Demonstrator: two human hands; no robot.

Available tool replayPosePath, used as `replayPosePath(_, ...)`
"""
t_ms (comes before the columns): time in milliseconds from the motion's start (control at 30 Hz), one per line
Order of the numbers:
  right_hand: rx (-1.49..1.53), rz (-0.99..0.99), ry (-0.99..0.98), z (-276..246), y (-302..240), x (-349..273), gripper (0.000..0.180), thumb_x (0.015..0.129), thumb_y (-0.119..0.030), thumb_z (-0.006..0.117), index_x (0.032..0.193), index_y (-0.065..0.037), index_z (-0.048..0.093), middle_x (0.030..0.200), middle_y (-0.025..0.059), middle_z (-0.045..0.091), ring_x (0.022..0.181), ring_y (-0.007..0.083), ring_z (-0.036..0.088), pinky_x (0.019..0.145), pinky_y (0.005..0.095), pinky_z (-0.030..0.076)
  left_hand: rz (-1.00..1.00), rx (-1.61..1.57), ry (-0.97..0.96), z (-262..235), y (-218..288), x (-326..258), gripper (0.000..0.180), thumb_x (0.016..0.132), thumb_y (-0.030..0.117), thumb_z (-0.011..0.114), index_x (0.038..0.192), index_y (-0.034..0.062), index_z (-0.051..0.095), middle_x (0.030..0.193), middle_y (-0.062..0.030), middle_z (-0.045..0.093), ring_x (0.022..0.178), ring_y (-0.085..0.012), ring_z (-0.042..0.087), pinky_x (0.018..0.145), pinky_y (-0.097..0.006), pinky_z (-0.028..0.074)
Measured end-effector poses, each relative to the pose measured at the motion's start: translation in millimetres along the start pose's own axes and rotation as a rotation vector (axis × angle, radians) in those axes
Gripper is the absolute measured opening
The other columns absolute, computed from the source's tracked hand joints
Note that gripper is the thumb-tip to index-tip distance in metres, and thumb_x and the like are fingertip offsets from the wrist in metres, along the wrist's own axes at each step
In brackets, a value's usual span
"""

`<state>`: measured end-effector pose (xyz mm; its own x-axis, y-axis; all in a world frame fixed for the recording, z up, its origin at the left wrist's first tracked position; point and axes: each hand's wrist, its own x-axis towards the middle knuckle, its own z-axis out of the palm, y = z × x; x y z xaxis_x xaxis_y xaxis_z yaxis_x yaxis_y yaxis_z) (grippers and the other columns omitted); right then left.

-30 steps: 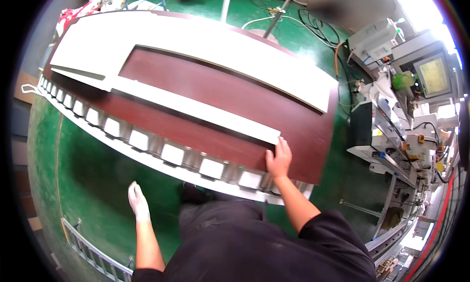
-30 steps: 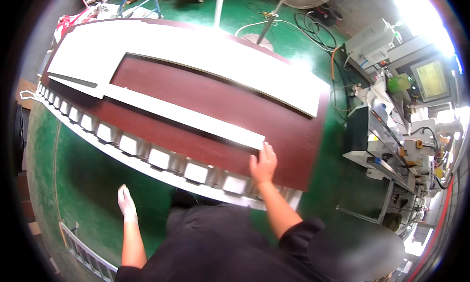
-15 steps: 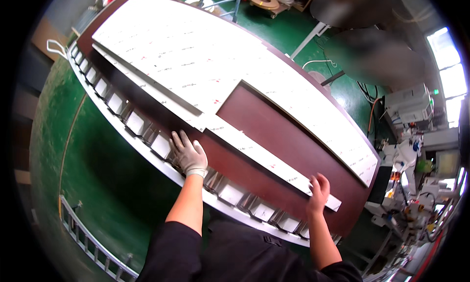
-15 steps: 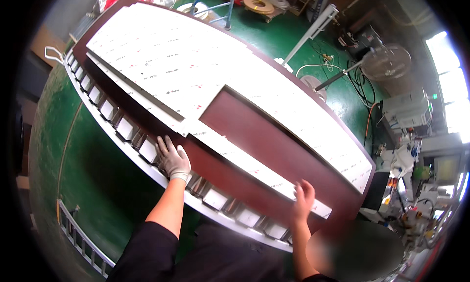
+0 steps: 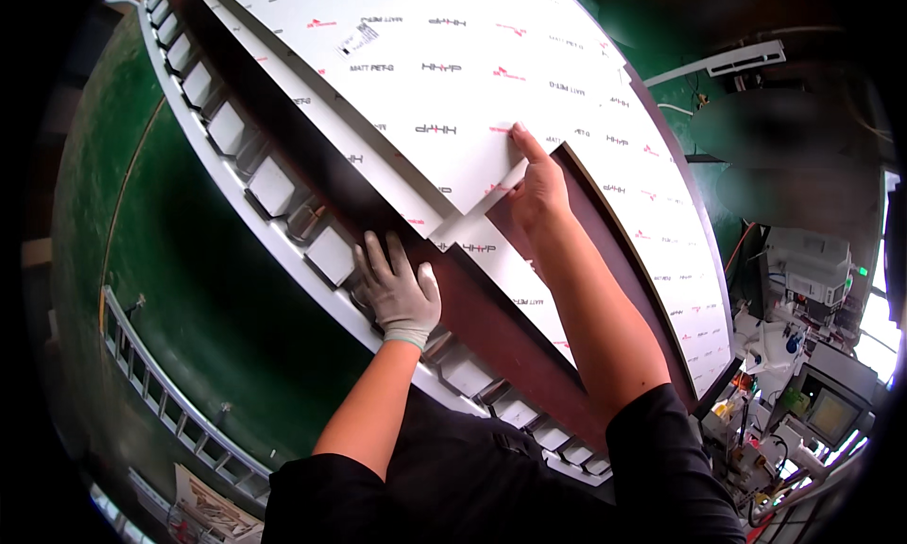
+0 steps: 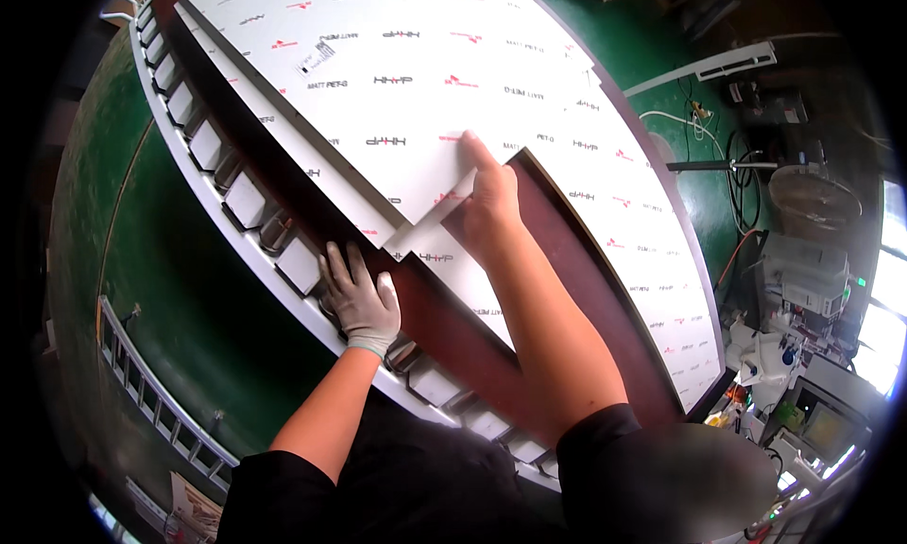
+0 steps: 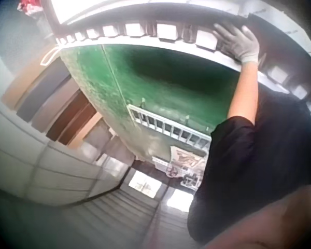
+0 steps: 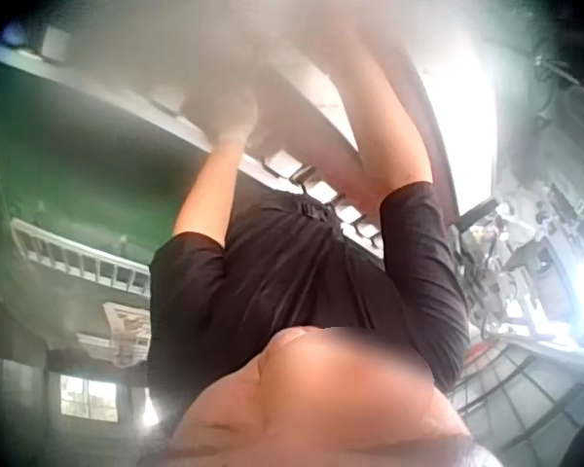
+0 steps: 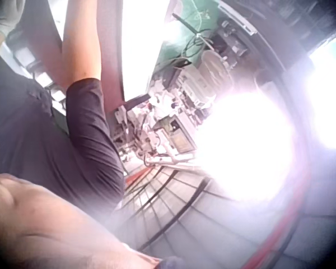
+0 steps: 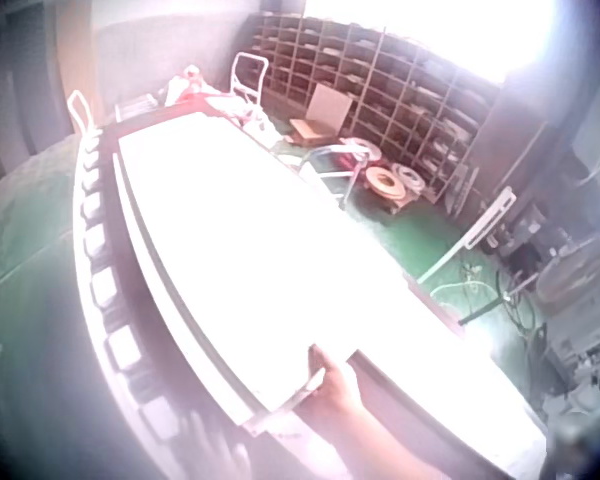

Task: The person picks up large white boards from a stack and feeds them one at a time into the conveyor of an industrial processing machine.

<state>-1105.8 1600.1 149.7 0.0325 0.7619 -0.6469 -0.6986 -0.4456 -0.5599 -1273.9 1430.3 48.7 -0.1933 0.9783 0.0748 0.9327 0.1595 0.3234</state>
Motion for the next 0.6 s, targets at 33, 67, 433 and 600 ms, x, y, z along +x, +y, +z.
replayPosePath(33, 0.018, -0.003, 0.020, -1, -1, -1, 0.050, 0.096, -0.029, 0.071, 0.129, 0.006, 0.056, 0.122, 0.0209, 0.063, 0.102, 0.0306, 0.069, 0.083, 0.0538, 0.060, 0.036, 0.004, 0.058, 2, -1, 2, 0.070, 0.093, 0.034, 0.055, 0.151, -0.0029, 0.039, 0.159, -0.0317, 0.025, 0.143, -0.0576, 0.026, 0.115, -0.066, 0.029)
replayPosePath(67, -0.026, -0.004, 0.017, -12, 9, 2, 0.048, 0.096, -0.028, 0.072, 0.126, 0.007, 0.058, 0.120, 0.0204, 0.065, 0.099, 0.0303, 0.069, 0.081, 0.0522, 0.061, 0.023, 0.019, 0.043, 3, -3, -2, 0.069, 0.095, 0.035, 0.053, 0.151, -0.0035, 0.039, 0.159, -0.0317, 0.025, 0.143, -0.0575, 0.026, 0.115, -0.066, 0.028)
replayPosePath(433, -0.071, -0.051, 0.066, -91, -13, -43, 0.054, 0.093, -0.027, 0.077, 0.123, 0.009, 0.050, 0.116, 0.0202, 0.063, 0.100, 0.0295, 0.069, 0.079, 0.0516, 0.063, 0.110, -0.020, 0.112, 11, -9, -6, 0.067, 0.102, 0.031, 0.042, 0.156, -0.0042, 0.029, 0.161, -0.0321, 0.022, 0.147, -0.0544, 0.023, 0.121, -0.061, 0.022)
replayPosePath(600, -0.063, -0.095, 0.186, -165, -40, -126, 0.046, 0.092, -0.026, 0.078, 0.115, 0.007, 0.057, 0.109, 0.0194, 0.067, 0.093, 0.0275, 0.071, 0.071, 0.0498, 0.063, 0.015, -0.384, 0.236, 54, -39, -6, 0.066, 0.106, 0.034, 0.039, 0.155, -0.0094, 0.028, 0.162, -0.0313, 0.026, 0.152, -0.0454, 0.023, 0.126, -0.049, 0.016)
